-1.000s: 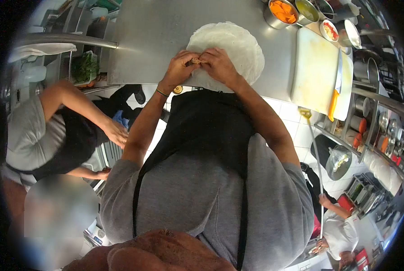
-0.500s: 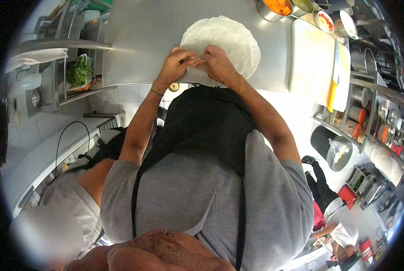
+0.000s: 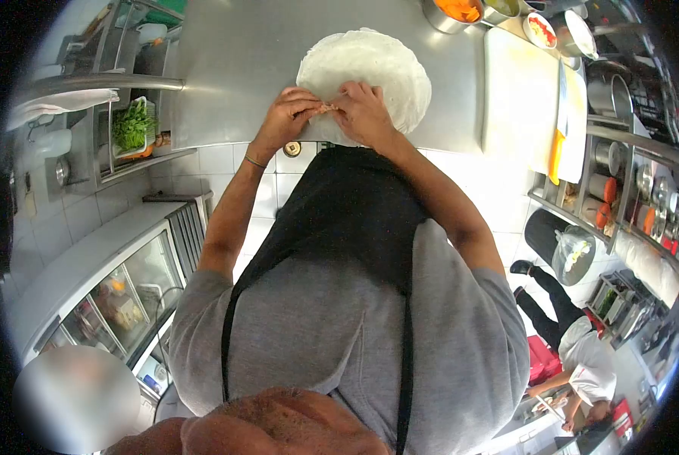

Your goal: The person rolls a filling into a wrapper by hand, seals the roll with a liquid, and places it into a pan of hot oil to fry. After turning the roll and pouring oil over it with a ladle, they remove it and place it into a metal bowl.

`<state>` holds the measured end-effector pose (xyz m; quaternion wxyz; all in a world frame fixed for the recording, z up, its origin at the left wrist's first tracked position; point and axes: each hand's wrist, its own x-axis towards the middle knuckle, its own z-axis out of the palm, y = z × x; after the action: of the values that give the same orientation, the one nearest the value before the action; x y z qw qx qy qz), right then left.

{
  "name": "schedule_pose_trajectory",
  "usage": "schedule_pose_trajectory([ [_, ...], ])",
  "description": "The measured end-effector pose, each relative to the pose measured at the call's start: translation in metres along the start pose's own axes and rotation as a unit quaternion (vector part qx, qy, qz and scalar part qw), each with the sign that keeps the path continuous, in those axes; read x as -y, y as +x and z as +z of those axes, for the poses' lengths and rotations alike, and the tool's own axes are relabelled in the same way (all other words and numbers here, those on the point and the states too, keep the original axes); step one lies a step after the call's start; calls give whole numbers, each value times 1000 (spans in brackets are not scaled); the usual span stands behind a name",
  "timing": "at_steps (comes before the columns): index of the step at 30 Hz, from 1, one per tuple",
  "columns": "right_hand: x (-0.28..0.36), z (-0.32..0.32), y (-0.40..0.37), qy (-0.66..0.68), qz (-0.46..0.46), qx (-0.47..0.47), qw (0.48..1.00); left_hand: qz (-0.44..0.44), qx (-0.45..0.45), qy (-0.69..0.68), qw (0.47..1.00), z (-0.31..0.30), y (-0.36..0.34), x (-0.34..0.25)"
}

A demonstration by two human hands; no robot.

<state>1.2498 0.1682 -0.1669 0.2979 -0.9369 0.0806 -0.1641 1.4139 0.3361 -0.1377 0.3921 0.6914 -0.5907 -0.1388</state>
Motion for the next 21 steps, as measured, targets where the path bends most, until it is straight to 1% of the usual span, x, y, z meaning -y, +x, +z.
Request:
schedule_pose_trajectory([
  [3,12,-8,-3,11,-2,-29,1000,16,-36,26,999,3,-3,-6],
  [5,9,-4,-2,11,-11,-40,999,10,-31,36,999,4,-3,-8],
  [6,3,-1,-3,40,-7,-29,999,8,-32,42,999,2,0,-11],
  [8,-10,2,-5,97,-2,-5,995,-43,-41,6,998,1,1,-22],
  [9,-13,0,-3,95,-6,-12,995,-69,-46,-12,996,0,3,-27],
  [11,-14,0,-6,94,-6,-25,995,-25,-42,9,999,8,1,-14],
  [12,-15,1,-9,81,-1,-5,997,-4,-39,19,999,11,0,-13],
  [14,-18,2,-6,54,4,33,998,-14,-35,21,999,16,0,-11],
  [15,-20,1,-8,62,7,29,998,-18,-35,22,999,16,2,-12],
  [18,-23,-5,-11,88,13,3,996,-104,-47,-7,993,16,5,-20],
  [19,-19,-10,-13,97,18,-14,995,-86,-53,6,995,15,5,-22],
  [21,-20,-14,-17,107,21,-10,994,-49,-63,28,996,17,5,-25],
])
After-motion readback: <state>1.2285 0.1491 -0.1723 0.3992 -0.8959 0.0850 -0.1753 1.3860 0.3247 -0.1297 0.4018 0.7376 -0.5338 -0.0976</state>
